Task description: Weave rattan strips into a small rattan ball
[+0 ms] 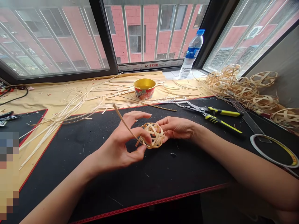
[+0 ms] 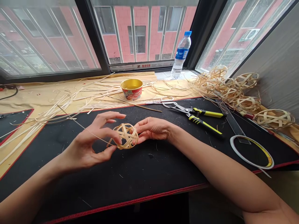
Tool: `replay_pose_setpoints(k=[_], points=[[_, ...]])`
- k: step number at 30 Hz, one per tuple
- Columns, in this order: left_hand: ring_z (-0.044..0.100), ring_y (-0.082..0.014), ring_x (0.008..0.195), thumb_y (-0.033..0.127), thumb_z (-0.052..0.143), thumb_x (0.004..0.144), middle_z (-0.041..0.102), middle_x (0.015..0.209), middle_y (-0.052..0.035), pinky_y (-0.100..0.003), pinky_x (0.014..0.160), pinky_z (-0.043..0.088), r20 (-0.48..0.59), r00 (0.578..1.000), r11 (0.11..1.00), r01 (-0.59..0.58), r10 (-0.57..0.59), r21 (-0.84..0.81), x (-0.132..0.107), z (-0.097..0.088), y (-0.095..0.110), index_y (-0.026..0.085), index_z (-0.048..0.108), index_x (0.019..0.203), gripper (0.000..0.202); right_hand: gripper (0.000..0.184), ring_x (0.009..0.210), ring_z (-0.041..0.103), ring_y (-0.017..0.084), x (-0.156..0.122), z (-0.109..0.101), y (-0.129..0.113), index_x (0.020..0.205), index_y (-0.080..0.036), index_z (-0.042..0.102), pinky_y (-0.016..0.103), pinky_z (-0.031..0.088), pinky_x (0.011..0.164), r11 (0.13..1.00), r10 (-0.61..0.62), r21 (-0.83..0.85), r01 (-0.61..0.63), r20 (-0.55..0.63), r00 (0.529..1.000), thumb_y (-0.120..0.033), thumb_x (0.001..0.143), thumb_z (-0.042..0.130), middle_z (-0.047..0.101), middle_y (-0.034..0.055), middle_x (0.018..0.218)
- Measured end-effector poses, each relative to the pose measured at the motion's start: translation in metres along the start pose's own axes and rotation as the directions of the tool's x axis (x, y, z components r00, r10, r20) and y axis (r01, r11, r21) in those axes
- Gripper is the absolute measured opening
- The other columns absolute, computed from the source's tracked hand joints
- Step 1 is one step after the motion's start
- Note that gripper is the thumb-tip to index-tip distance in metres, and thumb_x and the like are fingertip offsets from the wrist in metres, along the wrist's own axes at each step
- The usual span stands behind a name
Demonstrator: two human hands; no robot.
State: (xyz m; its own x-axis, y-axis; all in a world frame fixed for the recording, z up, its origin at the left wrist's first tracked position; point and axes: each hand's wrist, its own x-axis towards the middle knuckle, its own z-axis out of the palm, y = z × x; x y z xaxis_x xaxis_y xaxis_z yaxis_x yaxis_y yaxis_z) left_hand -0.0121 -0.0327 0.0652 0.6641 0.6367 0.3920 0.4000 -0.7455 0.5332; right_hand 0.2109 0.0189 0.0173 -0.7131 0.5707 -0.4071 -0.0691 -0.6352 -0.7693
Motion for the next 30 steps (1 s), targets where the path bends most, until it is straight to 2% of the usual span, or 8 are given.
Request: replay_pose_setpoints(k=[10,14,16,18,21,23,25,30], points=[[0.044,-0.0235,0.124,0.003,0.056,0.07,0.055,0.123,-0.0077,-0.041,0.108,0.035,-0.047,0.998,0.999,-0.032,0.033,0.023,0.0,0.004,0.001,0.02,0.062,0.076,0.018,0.022,0.064,0.07,0.014,0.001,0.0,0.001,0.077,-0.01,0.068,0.019,0.058,0.06,1.0,-0.003,-0.02,0.003,0.011,1.0,-0.021,0.063,0.08,0.072,0.005,0.075],[0.04,-0.0235,0.13,0.006,0.059,0.073,0.049,0.132,-0.0095,-0.038,0.108,0.037,0.015,1.0,0.999,0.002,-0.001,-0.043,0.0,0.002,0.001,0.02,0.061,0.092,0.024,0.022,0.062,0.07,0.014,0.001,0.002,0.001,0.075,-0.009,0.068,0.019,0.058,0.059,1.0,-0.019,-0.005,0.019,-0.01,1.0,-0.021,0.062,0.081,0.072,0.0045,0.073],[0.037,-0.0243,0.132,0.011,0.065,0.073,0.045,0.135,-0.0108,-0.04,0.109,0.035,-0.051,0.998,0.995,0.032,-0.037,-0.097,-0.001,0.003,-0.001,0.021,0.056,0.101,0.031,0.019,0.062,0.069,0.013,0.0,0.002,0.0,0.075,-0.009,0.068,0.02,0.059,0.061,0.999,-0.049,0.002,0.05,-0.038,0.998,-0.019,0.064,0.08,0.072,0.0044,0.072],[0.039,-0.0251,0.131,0.017,0.072,0.07,0.047,0.131,-0.0112,-0.041,0.108,0.036,-0.204,0.97,0.978,0.091,-0.13,-0.19,-0.001,0.006,-0.005,0.022,0.053,0.099,0.035,0.016,0.065,0.069,0.013,-0.001,0.002,-0.001,0.076,-0.01,0.067,0.022,0.059,0.064,0.994,-0.104,0.009,0.106,-0.092,0.99,-0.017,0.066,0.078,0.072,0.005,0.074],[0.047,-0.0251,0.122,0.023,0.078,0.064,0.053,0.119,-0.0099,-0.04,0.1,0.044,-0.357,0.872,0.904,0.189,-0.334,-0.384,0.001,0.012,-0.01,0.021,0.054,0.089,0.035,0.015,0.069,0.069,0.014,-0.002,0.001,-0.003,0.079,-0.01,0.068,0.023,0.059,0.068,0.977,-0.205,0.017,0.212,-0.196,0.959,-0.016,0.068,0.076,0.072,0.0069,0.079],[0.049,-0.025,0.12,0.025,0.079,0.062,0.055,0.113,-0.0092,-0.039,0.099,0.046,-0.356,0.838,0.857,0.226,-0.414,-0.464,0.003,0.014,-0.011,0.019,0.057,0.082,0.03,0.016,0.07,0.069,0.014,-0.002,0.001,-0.004,0.081,-0.01,0.068,0.022,0.059,0.067,0.966,-0.245,0.023,0.258,-0.245,0.938,-0.016,0.068,0.076,0.072,0.0072,0.081],[0.048,-0.025,0.121,0.025,0.079,0.063,0.057,0.111,-0.0089,-0.039,0.102,0.043,-0.339,0.832,0.84,0.245,-0.438,-0.484,0.004,0.014,-0.011,0.019,0.062,0.076,0.022,0.014,0.071,0.069,0.014,-0.002,0.003,-0.003,0.078,-0.01,0.068,0.022,0.059,0.066,0.962,-0.257,0.027,0.273,-0.266,0.929,-0.016,0.068,0.076,0.072,0.0068,0.081],[0.05,-0.0244,0.121,0.028,0.077,0.067,0.062,0.112,-0.0075,-0.039,0.106,0.038,-0.39,0.806,0.875,0.3,-0.446,-0.38,0.002,0.012,-0.008,0.02,0.07,0.074,0.012,0.011,0.071,0.069,0.013,-0.001,0.01,0.0,0.072,-0.011,0.068,0.023,0.06,0.068,0.952,-0.286,0.029,0.305,-0.28,0.917,-0.016,0.068,0.077,0.071,0.0058,0.078]])
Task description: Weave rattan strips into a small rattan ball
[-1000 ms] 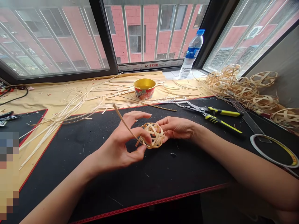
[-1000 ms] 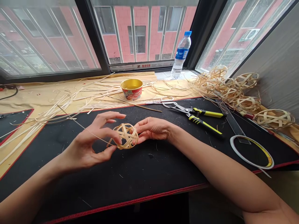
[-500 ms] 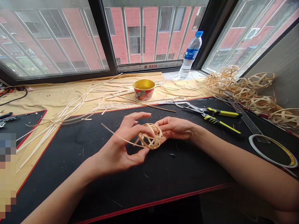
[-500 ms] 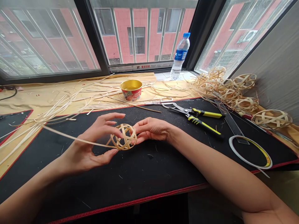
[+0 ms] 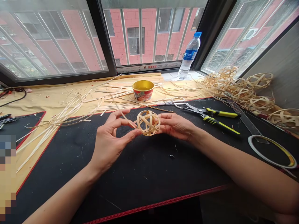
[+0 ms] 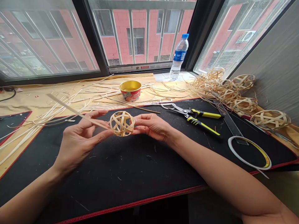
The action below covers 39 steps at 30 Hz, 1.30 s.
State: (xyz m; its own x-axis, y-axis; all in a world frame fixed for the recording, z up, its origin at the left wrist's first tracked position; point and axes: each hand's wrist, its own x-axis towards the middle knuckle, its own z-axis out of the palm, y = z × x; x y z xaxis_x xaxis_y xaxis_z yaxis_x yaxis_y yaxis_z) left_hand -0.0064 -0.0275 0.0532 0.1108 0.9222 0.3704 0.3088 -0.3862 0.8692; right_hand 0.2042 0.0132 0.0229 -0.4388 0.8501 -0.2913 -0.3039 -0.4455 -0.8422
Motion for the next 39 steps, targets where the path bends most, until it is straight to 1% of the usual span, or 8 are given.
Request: replay_pose_setpoints(k=[6,10,15,18,21,28,34,39], points=[[0.05,-0.0254,0.123,0.03,0.076,0.069,0.064,0.118,-0.0075,-0.042,0.108,0.035,0.027,0.999,0.998,0.018,-0.02,0.059,0.001,-0.002,-0.001,0.022,0.074,0.085,0.018,0.017,0.068,0.068,0.012,-0.001,0.002,0.002,0.073,-0.011,0.069,0.022,0.059,0.067,0.997,-0.079,0.014,0.079,0.003,0.997,-0.022,0.065,0.08,0.071,0.0049,0.078],[0.044,-0.0266,0.129,0.028,0.075,0.071,0.064,0.122,-0.0081,-0.042,0.109,0.035,0.118,0.983,0.973,0.157,-0.138,-0.17,0.002,0.0,0.001,0.021,0.075,0.082,0.013,0.02,0.071,0.068,0.013,-0.001,0.003,0.003,0.07,-0.012,0.068,0.023,0.059,0.069,0.994,-0.098,0.042,0.097,0.015,0.995,-0.024,0.062,0.082,0.071,0.0042,0.076],[0.046,-0.0277,0.128,0.024,0.078,0.068,0.063,0.124,-0.0094,-0.04,0.109,0.035,0.245,0.915,0.788,0.4,-0.319,-0.467,0.002,0.004,0.002,0.018,0.075,0.085,0.018,0.023,0.068,0.068,0.012,0.001,0.005,0.007,0.071,-0.011,0.069,0.023,0.059,0.068,0.993,-0.088,0.074,0.087,0.019,0.996,-0.025,0.06,0.084,0.071,0.0039,0.075],[0.049,-0.0271,0.125,0.022,0.075,0.072,0.066,0.119,-0.0106,-0.038,0.111,0.034,0.281,0.895,0.682,0.445,-0.346,-0.581,0.0,0.006,0.001,0.015,0.074,0.083,0.013,0.023,0.068,0.068,0.012,0.002,0.006,0.01,0.07,-0.011,0.068,0.023,0.059,0.067,0.992,-0.089,0.09,0.086,0.029,0.996,-0.025,0.06,0.084,0.07,0.0033,0.074],[0.052,-0.0257,0.122,0.021,0.072,0.075,0.066,0.118,-0.0106,-0.036,0.11,0.035,0.301,0.888,0.63,0.459,-0.348,-0.627,-0.001,0.01,0.001,0.014,0.074,0.083,0.01,0.022,0.068,0.068,0.012,0.001,0.007,0.012,0.07,-0.011,0.068,0.022,0.059,0.068,0.99,-0.099,0.102,0.094,0.044,0.994,-0.025,0.06,0.083,0.07,0.0026,0.074],[0.049,-0.0256,0.123,0.024,0.077,0.069,0.063,0.121,-0.0088,-0.031,0.104,0.039,0.193,0.91,0.683,0.405,-0.367,-0.608,-0.004,0.014,0.0,0.015,0.071,0.067,0.011,0.02,0.065,0.067,0.01,0.0,0.009,0.012,0.069,-0.011,0.069,0.019,0.058,0.063,0.99,-0.093,0.114,0.086,0.053,0.994,-0.024,0.062,0.083,0.07,0.0017,0.071],[0.049,-0.0262,0.122,0.025,0.076,0.07,0.061,0.121,-0.0085,-0.032,0.099,0.043,0.143,0.936,0.729,0.342,-0.323,-0.592,-0.006,0.015,0.0,0.016,0.072,0.068,0.011,0.02,0.071,0.069,0.012,0.002,0.009,0.012,0.068,-0.011,0.069,0.021,0.058,0.069,0.986,-0.07,0.159,0.057,0.074,0.995,-0.022,0.061,0.084,0.072,0.0031,0.074],[0.048,-0.0267,0.122,0.026,0.074,0.073,0.063,0.112,-0.0096,-0.032,0.096,0.044,0.116,0.954,0.787,0.294,-0.277,-0.542,-0.007,0.016,-0.002,0.016,0.072,0.069,0.011,0.018,0.066,0.067,0.009,0.002,0.008,0.011,0.068,-0.012,0.07,0.019,0.057,0.067,0.987,-0.081,0.145,0.068,0.082,0.993,-0.022,0.061,0.083,0.071,0.0016,0.071]])
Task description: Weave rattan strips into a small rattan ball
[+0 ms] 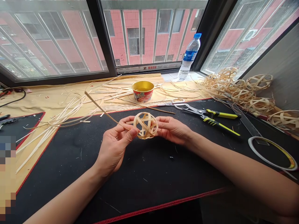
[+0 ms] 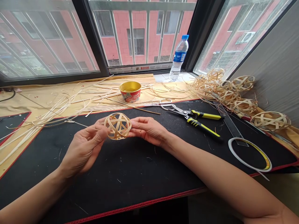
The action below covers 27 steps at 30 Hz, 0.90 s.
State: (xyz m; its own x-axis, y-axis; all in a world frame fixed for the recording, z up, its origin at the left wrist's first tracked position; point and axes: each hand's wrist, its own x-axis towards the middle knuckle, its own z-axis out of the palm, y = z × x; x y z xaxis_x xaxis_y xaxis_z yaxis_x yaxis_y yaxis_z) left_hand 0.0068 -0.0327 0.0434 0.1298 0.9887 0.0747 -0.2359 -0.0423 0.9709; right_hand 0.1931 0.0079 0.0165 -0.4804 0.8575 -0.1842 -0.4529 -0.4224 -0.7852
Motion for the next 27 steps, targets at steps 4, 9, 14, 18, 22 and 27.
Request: replay_pose_setpoints(k=[4,9,14,18,22,27], points=[[0.049,-0.0254,0.122,0.023,0.072,0.075,0.066,0.107,-0.0094,-0.034,0.102,0.041,0.014,1.0,1.0,-0.01,0.009,0.025,0.001,-0.001,0.0,0.017,0.074,0.079,0.008,0.019,0.066,0.067,0.009,-0.001,-0.004,-0.006,0.072,-0.013,0.071,0.02,0.057,0.066,0.99,-0.1,-0.094,0.102,0.026,0.995,-0.026,0.064,0.082,0.071,0.0015,0.073],[0.049,-0.0271,0.124,0.019,0.076,0.069,0.061,0.123,-0.0103,-0.031,0.102,0.042,0.157,0.983,0.994,0.084,-0.095,0.071,0.004,-0.004,0.01,0.016,0.074,0.086,0.017,0.019,0.064,0.066,0.009,-0.001,-0.015,-0.017,0.074,-0.015,0.072,0.021,0.056,0.065,0.95,-0.219,-0.214,0.229,0.071,0.973,-0.03,0.066,0.08,0.071,0.0009,0.072],[0.063,-0.0249,0.104,0.019,0.074,0.07,0.068,0.11,-0.0107,-0.034,0.094,0.048,0.141,0.954,0.964,0.261,-0.264,0.042,0.009,-0.009,0.014,0.016,0.072,0.098,0.028,0.02,0.06,0.064,0.009,0.001,-0.02,-0.024,0.073,-0.016,0.072,0.021,0.054,0.06,0.924,-0.241,-0.283,0.257,0.091,0.966,-0.032,0.065,0.081,0.069,0.0009,0.068],[0.063,-0.0233,0.099,0.029,0.069,0.075,0.069,0.099,-0.0084,-0.036,0.092,0.048,-0.066,0.998,0.987,0.026,-0.015,0.162,0.01,-0.012,0.013,0.016,0.072,0.083,0.015,0.021,0.066,0.065,0.011,0.001,-0.02,-0.022,0.075,-0.015,0.073,0.022,0.055,0.063,0.891,-0.278,-0.35,0.289,0.081,0.957,-0.032,0.065,0.081,0.071,0.0029,0.074],[0.059,-0.0214,0.104,0.025,0.071,0.073,0.066,0.102,-0.0054,-0.032,0.095,0.043,0.083,0.944,0.768,-0.309,0.319,0.561,0.005,-0.012,0.015,0.02,0.072,0.073,0.005,0.019,0.073,0.067,0.013,0.002,-0.022,-0.017,0.077,-0.015,0.073,0.024,0.056,0.067,0.862,-0.275,-0.406,0.303,0.126,0.953,-0.031,0.068,0.078,0.072,0.0045,0.08],[0.059,-0.0207,0.101,0.022,0.068,0.075,0.066,0.099,-0.0049,-0.031,0.091,0.042,0.212,0.891,0.62,-0.436,0.402,0.652,0.001,-0.012,0.015,0.022,0.071,0.072,0.004,0.018,0.075,0.067,0.015,0.002,-0.021,-0.015,0.078,-0.016,0.072,0.027,0.056,0.069,0.829,-0.295,-0.455,0.325,0.139,0.945,-0.032,0.07,0.076,0.072,0.0049,0.08]])
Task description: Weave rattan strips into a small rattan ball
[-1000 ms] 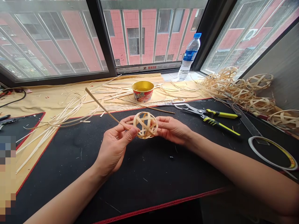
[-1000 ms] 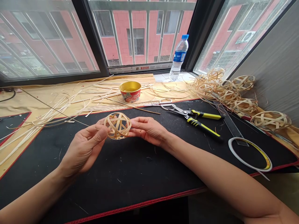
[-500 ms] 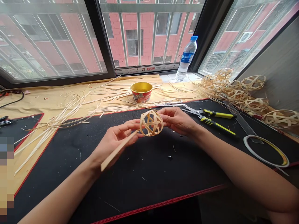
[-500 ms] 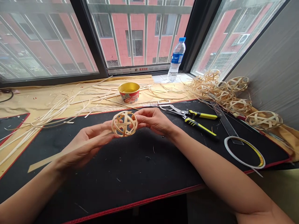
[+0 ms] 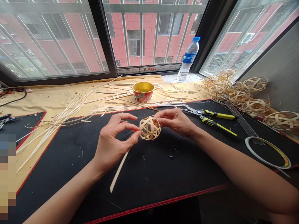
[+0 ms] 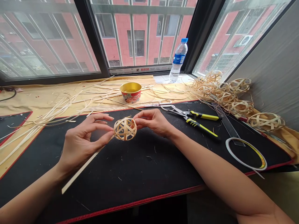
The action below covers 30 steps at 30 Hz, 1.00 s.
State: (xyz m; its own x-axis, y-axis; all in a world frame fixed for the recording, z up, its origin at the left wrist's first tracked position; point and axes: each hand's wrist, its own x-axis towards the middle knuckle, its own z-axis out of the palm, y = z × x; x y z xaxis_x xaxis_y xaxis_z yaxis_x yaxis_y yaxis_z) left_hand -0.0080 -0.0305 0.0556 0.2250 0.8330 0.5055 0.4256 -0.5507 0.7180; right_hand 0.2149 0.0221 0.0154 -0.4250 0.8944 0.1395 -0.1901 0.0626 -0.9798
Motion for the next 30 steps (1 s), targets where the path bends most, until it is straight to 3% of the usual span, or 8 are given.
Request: replay_pose_setpoints(k=[10,13,15,17,20,22,25,30], points=[[0.058,-0.0233,0.099,0.016,0.067,0.072,0.068,0.092,-0.0052,-0.034,0.093,0.041,-0.06,0.998,0.999,0.032,-0.03,0.038,-0.005,0.008,-0.001,0.022,0.068,0.064,0.01,0.018,0.073,0.064,0.014,-0.002,0.007,-0.004,0.077,-0.016,0.072,0.028,0.056,0.07,0.991,-0.084,-0.108,0.082,-0.013,0.996,-0.033,0.071,0.075,0.069,0.0038,0.078],[0.059,-0.0236,0.1,0.022,0.069,0.072,0.068,0.095,-0.0061,-0.035,0.095,0.04,-0.029,0.991,0.99,0.133,-0.134,-0.043,-0.003,0.006,-0.002,0.021,0.069,0.068,0.004,0.015,0.072,0.064,0.014,-0.002,0.007,-0.004,0.079,-0.018,0.073,0.027,0.056,0.069,0.987,-0.119,-0.114,0.117,-0.012,0.993,-0.031,0.074,0.073,0.067,0.0031,0.077],[0.059,-0.0246,0.103,0.031,0.07,0.073,0.067,0.106,-0.0077,-0.035,0.096,0.04,0.084,0.955,0.94,0.294,-0.283,-0.171,0.001,0.003,-0.003,0.02,0.071,0.076,0.012,0.015,0.071,0.063,0.014,-0.002,0.007,-0.005,0.078,-0.018,0.073,0.027,0.056,0.068,0.983,-0.137,-0.125,0.134,-0.02,0.99,-0.031,0.074,0.073,0.067,0.0033,0.077],[0.056,-0.027,0.113,0.04,0.068,0.076,0.063,0.12,-0.0101,-0.036,0.1,0.038,0.25,0.881,0.839,0.463,-0.402,-0.284,0.004,0.0,-0.005,0.018,0.073,0.085,0.024,0.014,0.072,0.062,0.014,-0.003,0.007,-0.006,0.077,-0.018,0.073,0.028,0.055,0.068,0.977,-0.154,-0.153,0.15,-0.019,0.988,-0.032,0.073,0.073,0.067,0.0036,0.077],[0.05,-0.0286,0.123,0.042,0.065,0.079,0.06,0.127,-0.0118,-0.037,0.106,0.035,0.472,0.763,0.651,0.635,-0.443,-0.415,0.006,-0.001,-0.005,0.016,0.075,0.089,0.029,0.015,0.074,0.061,0.015,-0.005,0.009,-0.008,0.075,-0.018,0.073,0.028,0.055,0.069,0.963,-0.166,-0.214,0.164,0.008,0.986,-0.032,0.073,0.073,0.066,0.0046,0.078],[0.052,-0.0281,0.121,0.036,0.068,0.078,0.064,0.122,-0.0123,-0.037,0.106,0.036,0.555,0.71,0.524,0.7,-0.433,-0.485,0.006,0.001,-0.005,0.015,0.075,0.086,0.023,0.016,0.075,0.061,0.016,-0.006,0.009,-0.008,0.076,-0.018,0.073,0.029,0.054,0.069,0.953,-0.172,-0.248,0.176,0.036,0.984,-0.034,0.074,0.072,0.065,0.0054,0.079],[0.056,-0.0266,0.118,0.027,0.071,0.076,0.065,0.12,-0.0122,-0.033,0.104,0.039,0.606,0.67,0.407,0.742,-0.429,-0.532,0.005,0.003,-0.005,0.014,0.075,0.077,0.013,0.016,0.076,0.061,0.017,-0.006,0.009,-0.007,0.076,-0.019,0.073,0.029,0.053,0.069,0.942,-0.19,-0.266,0.204,0.076,0.979,-0.035,0.074,0.072,0.065,0.0058,0.081],[0.063,-0.0269,0.106,0.027,0.074,0.072,0.071,0.105,-0.015,-0.036,0.102,0.041,0.612,0.661,0.399,0.75,-0.435,-0.527,0.005,0.004,-0.008,0.012,0.074,0.072,0.015,0.013,0.077,0.061,0.016,-0.007,0.011,-0.008,0.078,-0.02,0.074,0.029,0.053,0.069,0.942,-0.197,-0.261,0.213,0.086,0.977,-0.033,0.075,0.071,0.065,0.0053,0.082]])
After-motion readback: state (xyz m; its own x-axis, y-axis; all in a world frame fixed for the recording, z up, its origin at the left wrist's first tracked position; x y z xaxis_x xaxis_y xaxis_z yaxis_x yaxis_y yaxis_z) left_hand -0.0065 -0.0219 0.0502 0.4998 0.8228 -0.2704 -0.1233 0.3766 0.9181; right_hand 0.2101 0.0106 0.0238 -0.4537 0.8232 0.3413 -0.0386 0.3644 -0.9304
